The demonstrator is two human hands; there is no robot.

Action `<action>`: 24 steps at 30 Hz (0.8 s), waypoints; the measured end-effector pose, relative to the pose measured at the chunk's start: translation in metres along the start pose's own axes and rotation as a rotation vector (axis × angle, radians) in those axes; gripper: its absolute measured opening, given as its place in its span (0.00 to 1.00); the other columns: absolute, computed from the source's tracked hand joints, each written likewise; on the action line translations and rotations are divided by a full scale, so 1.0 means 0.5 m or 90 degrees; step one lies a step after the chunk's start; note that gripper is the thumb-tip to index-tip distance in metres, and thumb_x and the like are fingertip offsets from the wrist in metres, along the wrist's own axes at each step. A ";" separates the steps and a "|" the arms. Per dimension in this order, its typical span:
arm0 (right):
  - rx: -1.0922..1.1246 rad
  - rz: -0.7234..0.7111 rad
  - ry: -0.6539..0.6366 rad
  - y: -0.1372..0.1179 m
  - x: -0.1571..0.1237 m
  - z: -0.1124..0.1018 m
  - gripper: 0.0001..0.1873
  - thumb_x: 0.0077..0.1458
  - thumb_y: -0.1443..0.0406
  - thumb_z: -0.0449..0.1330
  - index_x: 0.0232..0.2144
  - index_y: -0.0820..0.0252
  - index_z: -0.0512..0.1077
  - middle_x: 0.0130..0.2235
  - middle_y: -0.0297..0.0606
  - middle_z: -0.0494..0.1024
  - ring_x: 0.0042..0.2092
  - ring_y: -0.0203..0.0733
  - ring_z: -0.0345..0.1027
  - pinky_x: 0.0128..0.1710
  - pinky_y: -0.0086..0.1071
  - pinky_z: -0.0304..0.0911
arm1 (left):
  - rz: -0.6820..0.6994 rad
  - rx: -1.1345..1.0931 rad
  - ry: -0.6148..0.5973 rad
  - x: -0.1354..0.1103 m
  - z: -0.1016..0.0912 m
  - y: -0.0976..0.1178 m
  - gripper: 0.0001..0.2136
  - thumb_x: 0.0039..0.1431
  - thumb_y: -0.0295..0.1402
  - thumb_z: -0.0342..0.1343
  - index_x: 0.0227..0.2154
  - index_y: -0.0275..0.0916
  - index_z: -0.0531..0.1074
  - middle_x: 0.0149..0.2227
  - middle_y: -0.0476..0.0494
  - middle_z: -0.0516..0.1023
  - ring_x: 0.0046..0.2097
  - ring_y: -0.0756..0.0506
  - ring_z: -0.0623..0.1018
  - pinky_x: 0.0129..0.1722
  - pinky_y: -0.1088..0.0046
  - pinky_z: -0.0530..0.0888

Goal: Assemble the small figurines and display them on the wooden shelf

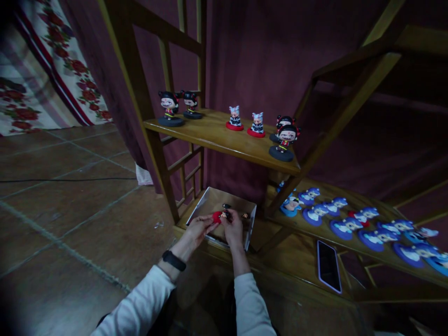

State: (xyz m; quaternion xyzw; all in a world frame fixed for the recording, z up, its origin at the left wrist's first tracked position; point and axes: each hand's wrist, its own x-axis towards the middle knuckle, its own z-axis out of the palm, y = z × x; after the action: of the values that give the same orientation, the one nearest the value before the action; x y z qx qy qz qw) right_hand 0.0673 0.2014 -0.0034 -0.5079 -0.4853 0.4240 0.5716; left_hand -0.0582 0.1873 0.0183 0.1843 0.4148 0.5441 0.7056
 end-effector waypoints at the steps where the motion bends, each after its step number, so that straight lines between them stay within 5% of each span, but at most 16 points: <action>1: -0.023 -0.009 -0.001 0.002 0.001 -0.002 0.17 0.41 0.63 0.60 0.37 0.60 0.68 0.37 0.37 0.75 0.36 0.38 0.69 0.40 0.33 0.65 | 0.004 0.000 0.003 0.000 0.001 -0.001 0.06 0.48 0.16 0.53 0.26 0.28 0.74 0.27 0.39 0.78 0.32 0.48 0.78 0.38 0.71 0.76; 24: -0.305 -0.108 -0.066 -0.032 -0.017 -0.003 0.16 0.50 0.63 0.53 0.43 0.55 0.67 0.40 0.38 0.75 0.35 0.39 0.70 0.37 0.33 0.64 | -0.010 0.050 0.050 0.004 -0.002 0.007 0.04 0.41 0.24 0.63 0.23 0.30 0.73 0.21 0.43 0.75 0.24 0.51 0.75 0.30 0.73 0.75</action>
State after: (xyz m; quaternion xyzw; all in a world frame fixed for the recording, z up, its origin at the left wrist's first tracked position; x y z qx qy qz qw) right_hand 0.0674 0.1906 0.0114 -0.5640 -0.6413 0.2731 0.4428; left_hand -0.0611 0.1902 0.0196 0.1868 0.4644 0.5288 0.6854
